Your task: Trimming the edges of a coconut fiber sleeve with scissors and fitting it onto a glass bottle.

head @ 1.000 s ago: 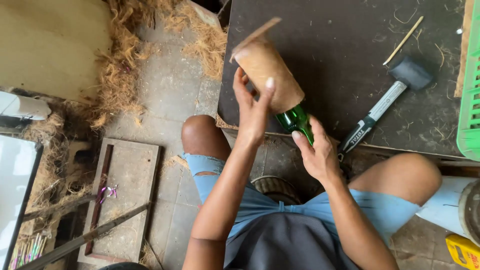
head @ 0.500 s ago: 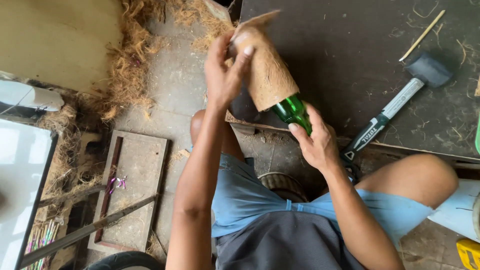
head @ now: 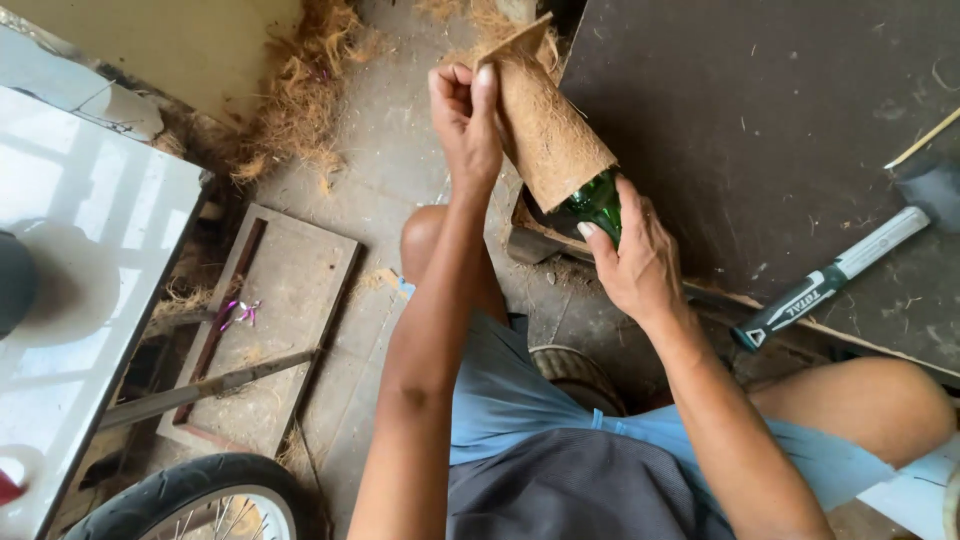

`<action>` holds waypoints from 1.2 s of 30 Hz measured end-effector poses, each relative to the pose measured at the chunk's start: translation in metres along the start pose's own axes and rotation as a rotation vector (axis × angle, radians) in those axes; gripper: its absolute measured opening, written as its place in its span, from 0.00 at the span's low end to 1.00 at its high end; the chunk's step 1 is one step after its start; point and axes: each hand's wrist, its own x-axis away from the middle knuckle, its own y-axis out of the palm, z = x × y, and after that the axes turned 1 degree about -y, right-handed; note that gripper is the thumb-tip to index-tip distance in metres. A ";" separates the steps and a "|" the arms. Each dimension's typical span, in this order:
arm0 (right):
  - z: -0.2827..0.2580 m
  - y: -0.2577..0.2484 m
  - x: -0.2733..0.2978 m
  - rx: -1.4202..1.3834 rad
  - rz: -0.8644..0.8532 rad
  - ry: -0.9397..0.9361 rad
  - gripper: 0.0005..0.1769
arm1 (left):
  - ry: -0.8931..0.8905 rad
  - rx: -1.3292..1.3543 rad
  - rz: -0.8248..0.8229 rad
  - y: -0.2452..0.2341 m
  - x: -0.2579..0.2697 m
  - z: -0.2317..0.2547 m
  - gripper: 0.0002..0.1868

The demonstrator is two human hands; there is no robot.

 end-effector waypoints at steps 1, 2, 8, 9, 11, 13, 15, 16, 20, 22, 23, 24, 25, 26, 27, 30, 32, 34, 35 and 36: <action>0.005 0.002 0.001 0.009 -0.049 0.032 0.33 | -0.049 0.031 -0.003 0.001 0.003 0.002 0.10; 0.011 0.004 0.003 0.016 -0.100 0.066 0.34 | -0.101 0.061 -0.008 0.002 0.008 0.003 0.12; 0.011 0.006 0.002 0.059 -0.042 0.045 0.25 | -0.075 -0.072 -0.018 -0.001 0.014 -0.001 0.12; 0.009 0.004 -0.002 0.061 -0.046 0.047 0.25 | -0.079 -0.071 -0.016 0.002 0.016 0.000 0.12; 0.004 0.000 -0.005 0.093 -0.027 0.038 0.23 | -0.138 -0.021 -0.057 0.005 0.024 0.005 0.09; 0.015 0.000 -0.007 0.129 -0.092 0.111 0.18 | -0.163 0.043 -0.099 0.007 0.024 0.006 0.11; 0.016 -0.001 -0.009 0.158 -0.173 0.176 0.18 | -0.189 0.098 -0.123 0.005 0.025 0.004 0.13; 0.013 -0.003 -0.008 0.182 -0.105 0.080 0.17 | -0.182 -0.022 -0.096 0.004 0.026 0.001 0.16; 0.018 0.000 -0.004 0.255 -0.158 0.054 0.16 | -0.230 -0.305 -0.042 0.010 0.032 0.005 0.21; 0.017 -0.004 -0.005 0.252 -0.114 0.021 0.17 | -0.210 -0.238 -0.033 0.012 0.031 0.008 0.19; 0.017 -0.006 -0.002 0.253 -0.073 -0.005 0.19 | -0.198 -0.168 -0.028 0.012 0.034 0.010 0.16; 0.017 -0.006 0.000 0.256 -0.078 0.003 0.19 | -0.208 -0.167 -0.031 0.012 0.038 0.003 0.16; 0.017 -0.006 0.003 0.282 -0.120 0.037 0.18 | -0.179 -0.229 -0.044 0.012 0.041 -0.003 0.17; 0.019 -0.004 0.000 0.300 -0.154 0.057 0.17 | -0.135 -0.299 -0.051 0.011 0.038 -0.008 0.17; 0.017 -0.007 -0.003 0.294 -0.153 0.050 0.17 | -0.129 -0.304 -0.047 0.013 0.035 0.000 0.17; 0.011 -0.012 0.001 0.222 -0.042 -0.012 0.18 | -0.120 -0.231 -0.041 0.017 0.038 0.017 0.15; 0.020 -0.009 0.003 0.286 -0.198 0.122 0.17 | -0.085 -0.243 -0.059 0.020 0.039 0.019 0.15; 0.013 -0.015 0.002 0.245 -0.127 0.057 0.17 | -0.084 -0.253 -0.041 0.021 0.040 0.021 0.14; 0.009 -0.018 0.002 0.207 -0.055 -0.006 0.17 | -0.082 -0.261 -0.024 0.022 0.041 0.023 0.12; 0.012 -0.014 0.006 0.207 -0.058 -0.007 0.17 | -0.083 -0.261 -0.022 0.021 0.041 0.020 0.12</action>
